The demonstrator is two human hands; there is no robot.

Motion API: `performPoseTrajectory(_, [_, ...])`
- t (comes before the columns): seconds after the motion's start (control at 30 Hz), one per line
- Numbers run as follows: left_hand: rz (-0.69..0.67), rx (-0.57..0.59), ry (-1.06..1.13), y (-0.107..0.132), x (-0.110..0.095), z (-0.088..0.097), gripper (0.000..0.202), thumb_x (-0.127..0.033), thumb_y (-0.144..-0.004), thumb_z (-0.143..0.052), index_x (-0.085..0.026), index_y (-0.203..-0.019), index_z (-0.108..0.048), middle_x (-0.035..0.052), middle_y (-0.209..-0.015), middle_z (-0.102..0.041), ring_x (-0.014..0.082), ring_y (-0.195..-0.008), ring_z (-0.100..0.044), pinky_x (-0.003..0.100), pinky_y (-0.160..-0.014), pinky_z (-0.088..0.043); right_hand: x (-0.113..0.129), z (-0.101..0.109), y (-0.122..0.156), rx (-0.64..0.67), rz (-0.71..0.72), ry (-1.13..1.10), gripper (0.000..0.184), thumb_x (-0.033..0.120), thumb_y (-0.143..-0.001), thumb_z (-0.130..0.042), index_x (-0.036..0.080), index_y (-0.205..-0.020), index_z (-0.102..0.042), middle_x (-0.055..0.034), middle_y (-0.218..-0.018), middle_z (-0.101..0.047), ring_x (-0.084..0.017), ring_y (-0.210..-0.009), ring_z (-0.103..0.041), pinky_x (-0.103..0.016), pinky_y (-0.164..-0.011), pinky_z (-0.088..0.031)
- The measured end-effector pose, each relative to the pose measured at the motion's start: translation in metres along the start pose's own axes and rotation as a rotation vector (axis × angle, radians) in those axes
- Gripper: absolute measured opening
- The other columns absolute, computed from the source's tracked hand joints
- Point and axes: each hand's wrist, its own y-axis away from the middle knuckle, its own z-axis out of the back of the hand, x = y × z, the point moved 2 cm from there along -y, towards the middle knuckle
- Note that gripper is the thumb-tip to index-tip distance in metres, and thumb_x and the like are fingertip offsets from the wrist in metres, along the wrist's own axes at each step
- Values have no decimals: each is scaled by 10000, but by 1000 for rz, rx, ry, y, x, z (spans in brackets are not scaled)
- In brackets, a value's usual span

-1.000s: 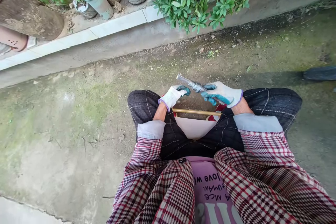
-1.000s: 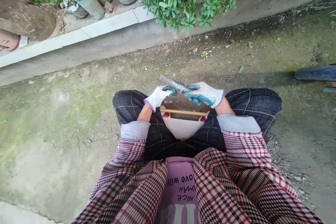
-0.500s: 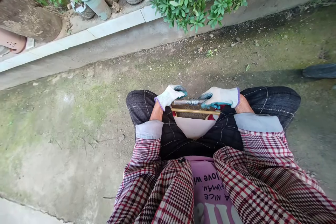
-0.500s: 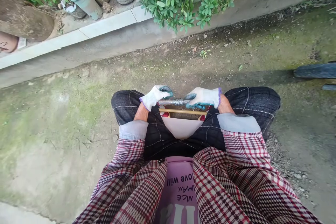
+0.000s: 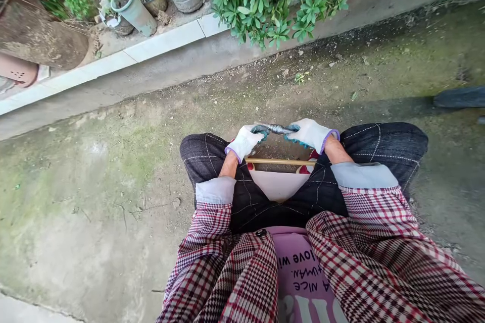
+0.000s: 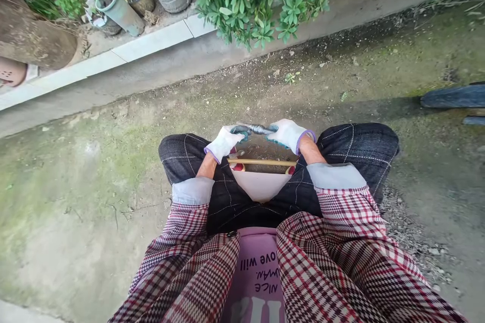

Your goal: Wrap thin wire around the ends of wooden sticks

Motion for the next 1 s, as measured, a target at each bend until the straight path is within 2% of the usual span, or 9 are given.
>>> performPoseTrajectory(0.07, [10, 1, 125, -1, 0, -1, 200, -128, -719, -668, -113, -885, -780, 43, -851, -765, 115, -716, -635, 235, -697, -513, 2, 1, 1, -43, -45, -145, 144, 289, -871, -733, 155, -921, -717, 12, -636, -628, -115, -505, -538, -229, -450, -462])
performPoseTrajectory(0.2, [-13, 25, 227, -1, -1, -2, 161, -133, -695, -687, -113, -834, -767, 57, -846, -768, 130, -773, -664, 275, -815, -539, 9, 3, 9, -108, -23, -501, 94, 221, -850, -721, 142, -900, -707, 7, -641, -620, -85, -455, -480, -205, -378, -414])
performPoseTrajectory(0.37, [-20, 93, 109, -2, 3, -4, 84, -174, -703, -694, -128, -758, -737, 33, -810, -749, 130, -786, -636, 265, -840, -506, 8, 5, 18, 5, 79, -698, 224, 298, -833, -762, 153, -1001, -732, -14, -681, -652, -91, -501, -519, -189, -402, -441])
performPoseTrajectory(0.47, [-19, 79, 34, -3, 6, -1, 45, -177, -724, -672, -138, -722, -693, 0, -725, -689, 119, -708, -583, 261, -775, -486, 6, 5, 22, 92, 95, -673, 280, 339, -772, -814, 156, -971, -739, -17, -688, -658, -96, -509, -528, -196, -403, -447])
performPoseTrajectory(0.57, [-44, 48, 18, -4, 4, 5, 23, -134, -719, -656, -150, -704, -654, -13, -686, -633, 115, -679, -553, 258, -738, -469, 7, 3, 25, 241, 98, -544, 320, 396, -709, -856, 162, -891, -735, -14, -675, -660, -95, -499, -525, -209, -415, -448])
performPoseTrajectory(0.67, [-44, 28, 31, -3, 2, 9, 26, -128, -706, -651, -153, -711, -643, -16, -695, -623, 112, -674, -544, 248, -702, -451, 9, 2, 28, 365, 132, -392, 329, 445, -706, -847, 166, -813, -711, -3, -648, -653, -86, -474, -505, -213, -423, -417])
performPoseTrajectory(0.83, [27, 6, -117, -1, 4, 9, 47, -101, -672, -631, -140, -690, -651, -28, -655, -621, 101, -628, -517, 235, -635, -406, 10, 5, 30, 352, 133, -267, 302, 436, -699, -827, 179, -782, -692, 25, -614, -624, -89, -468, -492, -221, -433, -386])
performPoseTrajectory(1.0, [13, 20, -205, 3, -3, 9, 45, -109, -700, -638, -139, -700, -671, -29, -660, -635, 96, -634, -517, 222, -625, -396, 13, 7, 33, 368, 134, -233, 296, 425, -684, -816, 182, -741, -657, 27, -606, -604, -93, -487, -478, -227, -443, -371])
